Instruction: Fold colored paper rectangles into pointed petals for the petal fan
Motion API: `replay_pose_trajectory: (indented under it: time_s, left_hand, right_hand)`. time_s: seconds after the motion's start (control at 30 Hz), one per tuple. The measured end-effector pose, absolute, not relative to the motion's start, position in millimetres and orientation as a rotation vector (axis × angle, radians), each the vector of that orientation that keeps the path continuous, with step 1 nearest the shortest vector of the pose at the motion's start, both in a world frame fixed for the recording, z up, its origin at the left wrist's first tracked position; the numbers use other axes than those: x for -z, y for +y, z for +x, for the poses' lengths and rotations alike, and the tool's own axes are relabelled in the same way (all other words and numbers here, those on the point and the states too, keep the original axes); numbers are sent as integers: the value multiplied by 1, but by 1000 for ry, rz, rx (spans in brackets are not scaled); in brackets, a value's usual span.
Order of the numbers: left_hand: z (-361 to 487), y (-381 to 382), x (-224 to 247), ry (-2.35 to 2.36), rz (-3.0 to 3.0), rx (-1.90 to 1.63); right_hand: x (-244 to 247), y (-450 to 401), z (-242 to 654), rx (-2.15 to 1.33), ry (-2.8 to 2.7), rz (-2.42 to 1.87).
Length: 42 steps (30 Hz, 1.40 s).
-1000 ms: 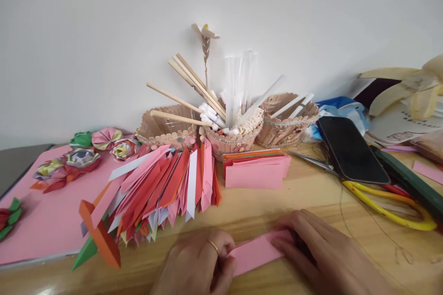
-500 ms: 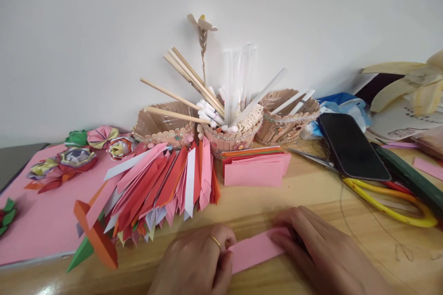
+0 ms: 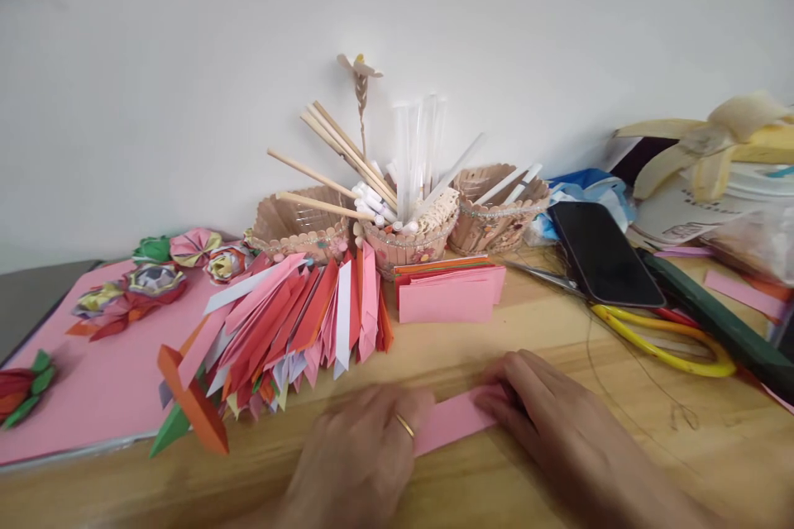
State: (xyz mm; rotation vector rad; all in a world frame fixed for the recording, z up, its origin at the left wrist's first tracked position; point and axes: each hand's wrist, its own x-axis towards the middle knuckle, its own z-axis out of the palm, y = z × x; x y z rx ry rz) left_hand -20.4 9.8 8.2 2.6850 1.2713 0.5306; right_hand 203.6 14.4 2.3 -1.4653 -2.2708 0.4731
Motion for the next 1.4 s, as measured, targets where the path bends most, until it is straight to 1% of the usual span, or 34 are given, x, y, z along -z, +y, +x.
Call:
replay_pose_trajectory:
  time_s: [0.1, 0.17, 0.27, 0.4, 0.53, 0.63, 0.87, 1.1, 1.23, 1.4]
  left_hand:
    - [-18, 12, -9, 1135, 2917, -619]
    - [-19, 13, -5, 894, 3073, -692]
    - [-23, 13, 2, 721, 3217, -623]
    - [-25, 10, 2, 773, 3220, -381]
    - [-24, 8, -7, 812, 3233, -285]
    - [-22, 7, -12, 806, 3297, -272]
    - [-26, -4, -9, 857, 3452, -425]
    - [-31, -5, -8, 853, 3467, -365]
    - [-31, -3, -9, 837, 3467, -328]
    - [-32, -5, -8, 852, 3463, -222]
  right_hand:
    - [-1, 14, 204, -495, -2273, -1469]
    - [0, 14, 203, -530, -2271, -1473]
    - [-3, 13, 203, -566, -2272, -1473]
    - [-9, 12, 201, -538, -2300, -1466]
    - [-11, 11, 200, -496, -2310, -1460]
    - [-9, 11, 199, -458, -2314, -1443]
    - [2, 13, 203, -321, -2299, -1372]
    - [-5, 0, 203, -189, -2326, -1243]
    - [-12, -23, 197, -296, -2673, -1010]
    - [-13, -30, 199, -414, -2756, -1026]
